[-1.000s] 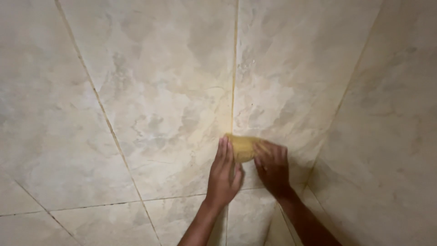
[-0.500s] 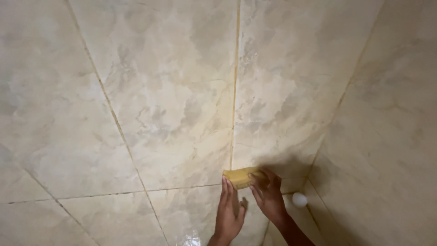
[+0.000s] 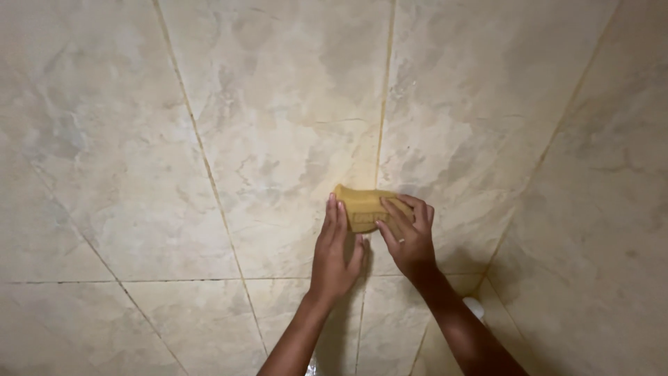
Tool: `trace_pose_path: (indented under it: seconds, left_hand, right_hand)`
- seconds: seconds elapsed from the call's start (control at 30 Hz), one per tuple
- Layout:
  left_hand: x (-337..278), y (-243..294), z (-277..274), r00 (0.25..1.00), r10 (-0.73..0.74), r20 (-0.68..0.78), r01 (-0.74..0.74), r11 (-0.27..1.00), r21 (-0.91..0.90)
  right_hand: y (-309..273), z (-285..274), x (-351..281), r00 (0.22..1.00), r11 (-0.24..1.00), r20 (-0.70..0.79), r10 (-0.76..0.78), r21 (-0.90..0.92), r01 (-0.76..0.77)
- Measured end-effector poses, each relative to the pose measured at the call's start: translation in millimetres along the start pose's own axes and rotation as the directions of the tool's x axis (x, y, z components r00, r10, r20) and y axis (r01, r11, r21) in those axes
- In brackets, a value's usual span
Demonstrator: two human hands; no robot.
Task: The person scrubs the tiled walls and a built-in shelf in a bathroom using a yellow sponge. They move the sponge across the vertical tiles and the horizontal shelf surface, then place the sponge on the shelf and open the toilet lid.
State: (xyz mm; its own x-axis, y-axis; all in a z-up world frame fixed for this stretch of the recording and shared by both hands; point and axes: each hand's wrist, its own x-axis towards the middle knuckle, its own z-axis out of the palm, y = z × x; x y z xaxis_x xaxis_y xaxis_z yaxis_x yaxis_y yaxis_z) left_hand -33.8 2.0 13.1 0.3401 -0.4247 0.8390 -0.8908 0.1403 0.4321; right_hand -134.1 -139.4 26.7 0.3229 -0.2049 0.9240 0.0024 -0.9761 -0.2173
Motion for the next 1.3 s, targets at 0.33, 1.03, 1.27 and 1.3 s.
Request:
trace_pose_path:
  seconds: [0.33,1.03,1.27,1.3]
  left_hand:
    - [-152.5,-70.7,48.9,0.961,-0.272,0.047,0.273,0.962,-0.014]
    - [-3.9,-32.6,-48.3,0.999,0.005,-0.034,-0.007,0.998,-0.054]
    - [35.4,-29.3,-100.8,0.994,0.112,-0.005,-0.112,0.994,0.000]
    - [29.3,-33.3,-102.8,0.995,0.099,0.016,-0.099,0.995,-0.005]
  right_hand:
    - [22.2,38.5,-128.5,0.952,1.000,0.305,0.021,-0.020,-0.016]
    - [-39.5,19.6,33.7,0.979,0.978,0.111,-0.174,-0.094,0.185]
    - [-67.5,38.8,52.7,0.993,0.989,0.046,-0.105,-0.102,0.109]
    - [-64.5,45.4,45.0,0.993,0.982,0.051,-0.110,-0.148,0.117]
